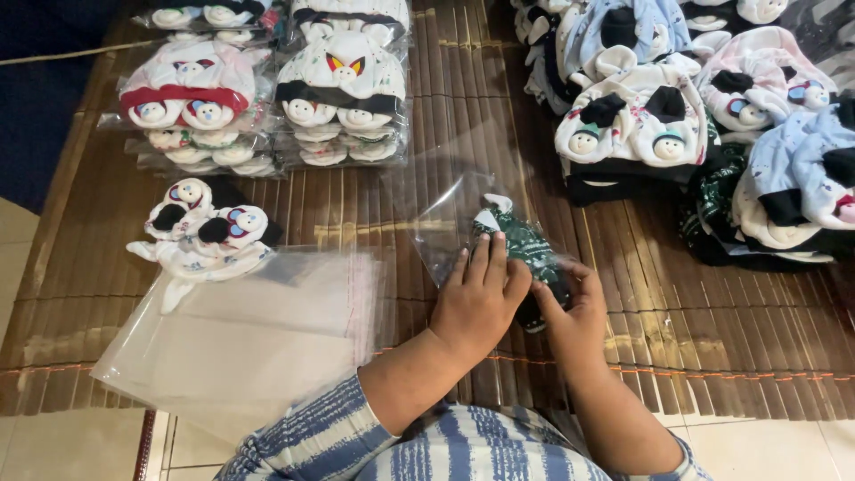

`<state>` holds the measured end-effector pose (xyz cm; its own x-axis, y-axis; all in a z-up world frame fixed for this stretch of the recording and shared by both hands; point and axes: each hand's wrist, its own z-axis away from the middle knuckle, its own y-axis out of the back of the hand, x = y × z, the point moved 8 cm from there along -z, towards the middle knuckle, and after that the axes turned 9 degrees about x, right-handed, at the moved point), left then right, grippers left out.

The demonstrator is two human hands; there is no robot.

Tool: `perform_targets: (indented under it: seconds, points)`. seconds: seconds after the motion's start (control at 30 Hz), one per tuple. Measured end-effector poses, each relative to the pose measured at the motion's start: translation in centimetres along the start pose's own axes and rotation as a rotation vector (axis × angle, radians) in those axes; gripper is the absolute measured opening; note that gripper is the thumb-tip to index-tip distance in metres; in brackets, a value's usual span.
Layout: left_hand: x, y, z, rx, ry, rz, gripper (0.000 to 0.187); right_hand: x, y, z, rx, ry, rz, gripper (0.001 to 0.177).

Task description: Packaging baby hats into individual plastic bags on a floor mat

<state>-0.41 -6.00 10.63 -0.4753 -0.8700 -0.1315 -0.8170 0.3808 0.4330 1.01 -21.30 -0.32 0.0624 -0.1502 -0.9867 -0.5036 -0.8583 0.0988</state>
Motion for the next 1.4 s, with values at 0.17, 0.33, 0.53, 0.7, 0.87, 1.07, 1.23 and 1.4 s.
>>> perform_targets:
  seconds: [0.17, 0.33, 0.53, 0.7, 0.87, 1.07, 1.23, 1.4]
  points:
    - [0.1, 0.7, -0.1, 0.022, 0.031, 0.073, 0.022, -0.6, 0.3, 0.7, 0.065, -0.086, -0.143, 0.037]
    - [1.0, 0.8, 0.4, 0.011, 0.045, 0.098, 0.031, -0.6, -0.1, 1.2, 0.12, 0.002, -0.052, 0.036]
    - [1.8, 1.4, -0.3, 0.069, 0.038, 0.077, 0.032, -3.2, -2.1, 0.9, 0.003, 0.076, 0.805, 0.034]
    - [2.3, 2.4, -0.8, 0.104, 0.032, 0.06, 0.029, 0.2, -1.4, 0.9, -0.023, 0.21, 0.318, 0.051]
    - [2.2, 1.9, -0.2, 0.087, 0.043, 0.036, 0.032, -5.5, -4.8, 2.7, -0.049, 0.686, 0.86, 0.039]
    - [1.6, 1.7, 0.0, 0.061, 0.059, 0.008, 0.035, -7.4, -4.1, 4.5, -0.068, 1.3, 0.76, 0.046]
    - [1.4, 1.7, 0.4, 0.068, 0.051, 0.028, 0.035, -8.5, -3.0, 5.4, -0.068, 1.304, 0.784, 0.052]
    - [2.4, 0.7, 2.1, 0.067, 0.018, 0.094, 0.033, -0.8, -3.2, 5.3, -0.281, 1.334, 0.834, 0.041]
